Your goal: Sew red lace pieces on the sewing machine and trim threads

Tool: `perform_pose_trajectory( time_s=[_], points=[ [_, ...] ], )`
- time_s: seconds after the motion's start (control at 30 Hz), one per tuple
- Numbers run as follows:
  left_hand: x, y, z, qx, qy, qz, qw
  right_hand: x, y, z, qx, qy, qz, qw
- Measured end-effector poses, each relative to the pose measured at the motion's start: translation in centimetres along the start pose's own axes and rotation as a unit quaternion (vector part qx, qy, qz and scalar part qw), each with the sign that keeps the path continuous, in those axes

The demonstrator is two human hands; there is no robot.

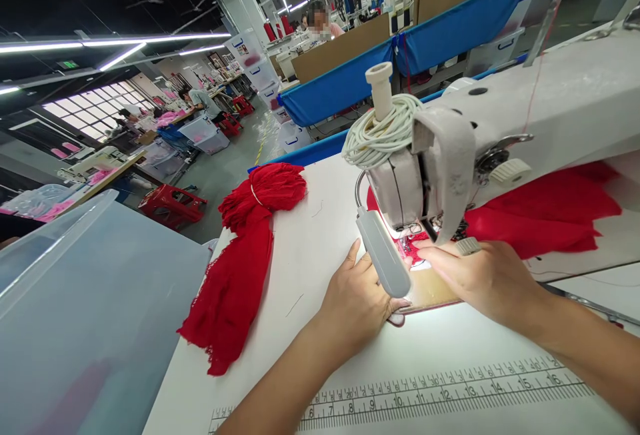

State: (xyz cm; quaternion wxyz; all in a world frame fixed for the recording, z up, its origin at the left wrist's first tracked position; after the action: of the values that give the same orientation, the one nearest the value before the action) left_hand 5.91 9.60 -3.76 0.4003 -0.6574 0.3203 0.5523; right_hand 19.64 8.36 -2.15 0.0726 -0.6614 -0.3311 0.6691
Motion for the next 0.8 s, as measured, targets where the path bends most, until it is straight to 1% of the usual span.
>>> perform_pose_trajectory(
  time_s=[0.23, 0.43, 0.5, 0.57, 0.6, 0.67, 0.73, 0.8],
  points=[
    [-0.1, 0.0, 0.0, -0.01, 0.005, 0.001, 1.0, 0.7, 0.0, -0.2, 0.022, -0.038, 0.058, 0.997],
    [-0.1, 0.0, 0.1, -0.016, 0.007, 0.009, 1.0, 1.0, 0.0, -0.7, 0.069, -0.076, 0.088, 0.991],
    [-0.1, 0.0, 0.1, -0.016, 0.007, 0.011, 1.0, 1.2, 0.1, -1.1, 0.091, -0.08, 0.082, 0.989],
    [-0.1, -0.1, 0.1, -0.012, 0.005, 0.012, 1.0, 1.3, 0.3, -1.7, 0.119, -0.09, 0.062, 0.987],
    [-0.1, -0.1, 0.0, -0.009, 0.005, 0.014, 1.0, 1.4, 0.4, -2.1, 0.136, -0.106, 0.057, 0.983],
    [-0.1, -0.2, 0.0, -0.004, 0.005, 0.016, 1.0, 1.5, 0.6, -2.8, 0.176, -0.158, 0.064, 0.969],
    [-0.1, -0.2, 0.0, -0.004, 0.008, 0.017, 1.0, 1.6, 0.5, -3.2, 0.209, -0.225, 0.087, 0.948],
    [-0.1, -0.2, 0.1, -0.005, 0.013, 0.018, 1.0, 1.3, 0.2, -3.3, 0.226, -0.281, 0.098, 0.927]
  ],
)
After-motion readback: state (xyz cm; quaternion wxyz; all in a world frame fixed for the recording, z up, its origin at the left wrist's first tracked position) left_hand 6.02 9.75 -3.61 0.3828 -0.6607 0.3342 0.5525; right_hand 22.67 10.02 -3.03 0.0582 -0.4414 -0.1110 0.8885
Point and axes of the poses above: each hand's wrist, its own y-axis away from the middle knuckle, its own x-axis out of the palm, z = x × y, the point moved 7 cm from there along -y, towards the middle knuckle, and after that the axes turned 11 degrees about y, right-handed, at the moved point
